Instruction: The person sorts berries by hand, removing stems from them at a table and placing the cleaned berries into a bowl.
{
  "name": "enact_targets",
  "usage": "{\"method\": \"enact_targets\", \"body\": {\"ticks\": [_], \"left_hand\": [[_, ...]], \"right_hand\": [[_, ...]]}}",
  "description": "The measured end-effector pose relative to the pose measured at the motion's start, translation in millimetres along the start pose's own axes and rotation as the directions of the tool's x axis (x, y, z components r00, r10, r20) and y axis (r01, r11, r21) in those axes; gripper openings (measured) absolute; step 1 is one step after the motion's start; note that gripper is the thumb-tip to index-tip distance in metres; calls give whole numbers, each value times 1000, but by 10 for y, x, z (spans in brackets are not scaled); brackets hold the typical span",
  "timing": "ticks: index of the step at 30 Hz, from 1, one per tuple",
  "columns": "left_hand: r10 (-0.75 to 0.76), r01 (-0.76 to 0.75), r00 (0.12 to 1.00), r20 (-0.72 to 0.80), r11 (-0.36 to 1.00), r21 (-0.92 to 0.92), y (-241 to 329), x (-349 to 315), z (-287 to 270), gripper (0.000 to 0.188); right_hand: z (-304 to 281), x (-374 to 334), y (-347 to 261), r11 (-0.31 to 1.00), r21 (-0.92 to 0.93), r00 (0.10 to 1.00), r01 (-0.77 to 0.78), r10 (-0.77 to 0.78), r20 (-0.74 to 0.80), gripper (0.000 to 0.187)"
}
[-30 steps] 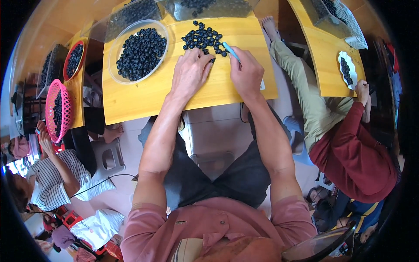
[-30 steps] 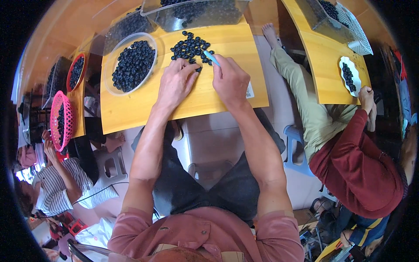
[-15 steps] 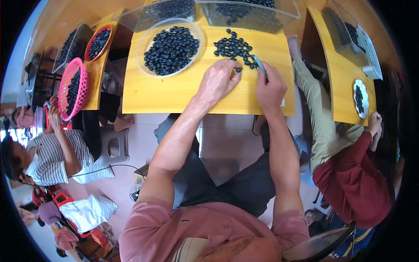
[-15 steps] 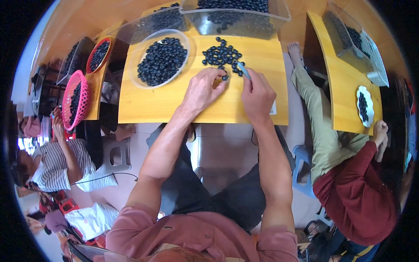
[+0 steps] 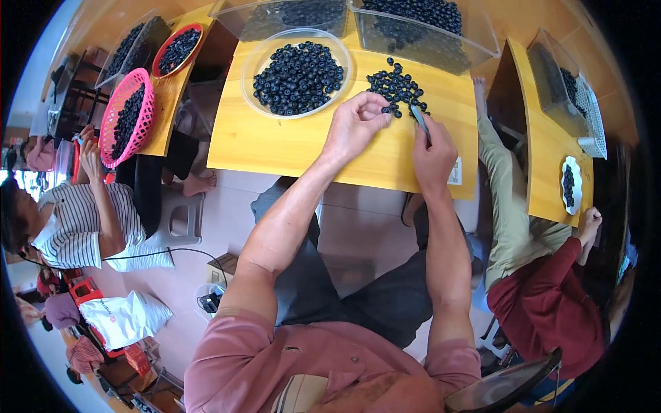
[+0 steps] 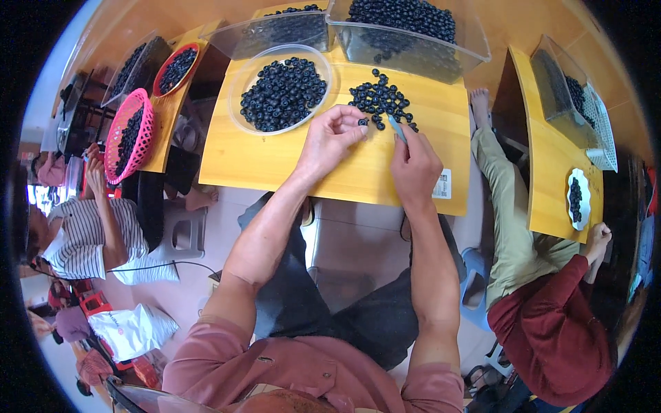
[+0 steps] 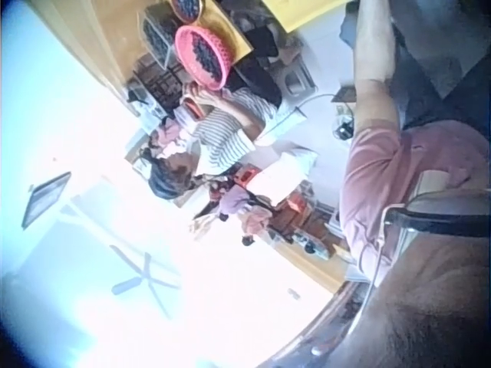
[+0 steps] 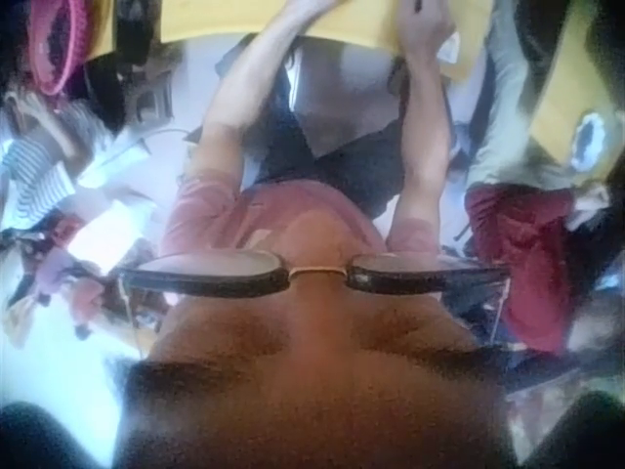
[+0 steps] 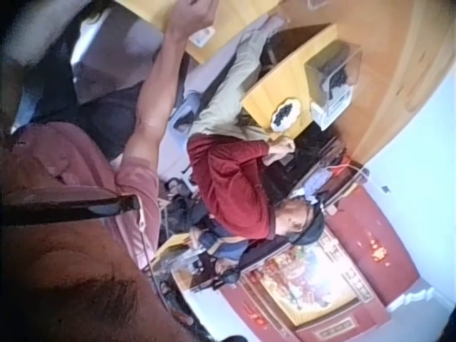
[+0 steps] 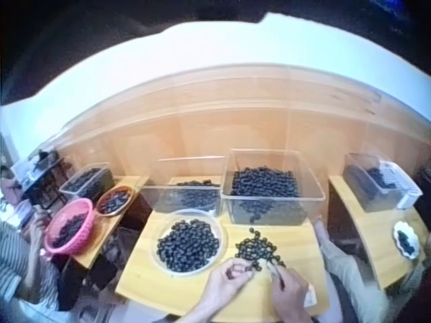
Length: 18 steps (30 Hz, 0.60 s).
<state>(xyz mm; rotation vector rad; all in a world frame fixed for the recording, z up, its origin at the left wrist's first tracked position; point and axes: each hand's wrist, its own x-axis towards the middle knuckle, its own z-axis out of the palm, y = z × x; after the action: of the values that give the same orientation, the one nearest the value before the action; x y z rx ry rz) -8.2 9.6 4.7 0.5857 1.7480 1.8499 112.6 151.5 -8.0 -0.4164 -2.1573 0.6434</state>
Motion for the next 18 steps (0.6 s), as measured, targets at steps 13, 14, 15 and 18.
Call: {"method": "enact_targets", "body": {"ticks": [13,14,15,18], "left_hand": [[181,-172,979,-93,980,97,-113,-7,-122,22],[197,-186,978,-64,971,152,-64,-27,-123,23],[192,-183,980,-54,973,142,-75,-23,-112,23],[148,-139,986,-79,984,112,4,-42,-31,27]], "right_hand": [[100,-44,-71,998,50,999,35,-37,27,18],[83,-49,-77,999,48,999,17,-19,46,18],[66,-53,-69,999,34,999,11,-13,46,18],[49,-60,-55,998,61,998,-29,25,59,18]]}}
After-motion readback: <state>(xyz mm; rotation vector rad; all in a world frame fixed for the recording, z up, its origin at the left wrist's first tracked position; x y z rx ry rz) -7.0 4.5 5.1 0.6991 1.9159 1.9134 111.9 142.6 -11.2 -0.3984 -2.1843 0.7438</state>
